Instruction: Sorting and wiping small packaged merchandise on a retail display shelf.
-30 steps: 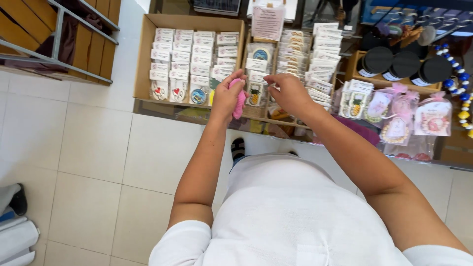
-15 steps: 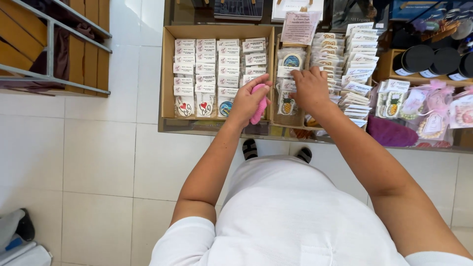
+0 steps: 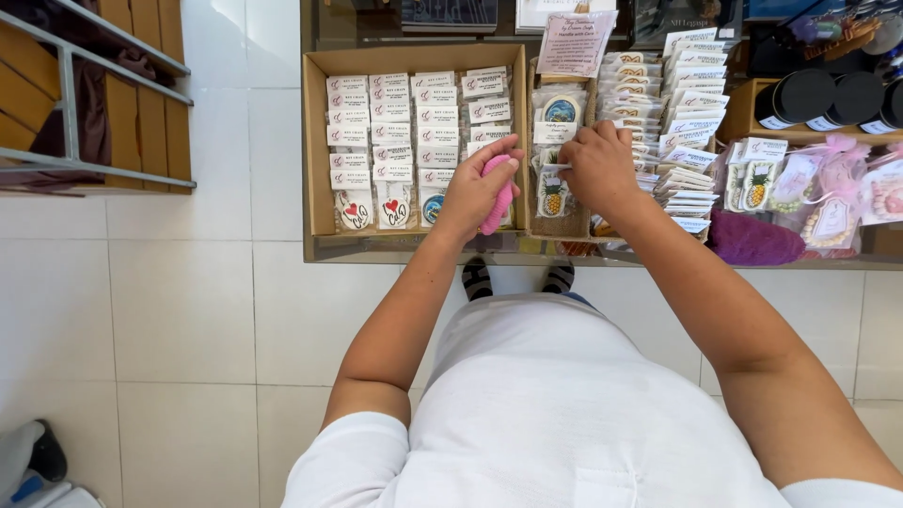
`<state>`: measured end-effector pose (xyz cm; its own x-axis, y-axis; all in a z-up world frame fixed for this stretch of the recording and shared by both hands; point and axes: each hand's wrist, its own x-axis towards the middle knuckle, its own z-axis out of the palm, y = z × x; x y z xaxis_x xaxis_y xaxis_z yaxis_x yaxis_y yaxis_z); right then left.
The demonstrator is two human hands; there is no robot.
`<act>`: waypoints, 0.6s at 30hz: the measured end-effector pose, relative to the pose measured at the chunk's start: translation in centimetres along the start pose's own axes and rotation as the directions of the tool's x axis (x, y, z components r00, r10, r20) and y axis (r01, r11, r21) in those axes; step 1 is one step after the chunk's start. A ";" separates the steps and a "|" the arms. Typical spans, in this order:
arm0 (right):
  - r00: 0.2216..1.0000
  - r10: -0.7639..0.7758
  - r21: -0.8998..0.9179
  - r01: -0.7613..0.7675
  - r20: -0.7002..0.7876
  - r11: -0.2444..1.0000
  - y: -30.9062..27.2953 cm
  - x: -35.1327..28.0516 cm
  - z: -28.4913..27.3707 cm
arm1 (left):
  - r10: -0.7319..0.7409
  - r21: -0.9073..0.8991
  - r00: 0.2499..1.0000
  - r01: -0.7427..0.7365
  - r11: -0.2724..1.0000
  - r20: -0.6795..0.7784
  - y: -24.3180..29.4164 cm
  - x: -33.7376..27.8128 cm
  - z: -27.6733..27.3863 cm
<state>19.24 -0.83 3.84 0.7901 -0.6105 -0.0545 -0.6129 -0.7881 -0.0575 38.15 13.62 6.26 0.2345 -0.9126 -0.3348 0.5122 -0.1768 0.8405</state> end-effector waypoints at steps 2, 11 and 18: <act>1.000 -0.013 0.002 0.013 -0.015 1.000 -0.1 0.0 -0.4 | 0.007 -0.007 1.000 -0.007 1.000 -0.011 0.1 -0.3 0.3; 0.998 -0.062 -0.014 0.062 0.020 0.998 1.3 2.3 -1.1 | 0.030 -0.011 0.999 -0.030 0.999 -0.040 -0.2 -0.4 0.7; 0.989 -0.073 -0.006 0.074 0.131 0.997 2.2 2.3 0.1 | 0.041 -0.043 0.996 -0.044 0.998 -0.075 -1.6 -0.3 0.7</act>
<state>19.70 -4.00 3.52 0.8248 -0.5357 -0.1806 -0.5524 -0.8317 -0.0556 36.67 13.87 5.36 0.3163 -0.8889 -0.3315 0.5365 -0.1205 0.8353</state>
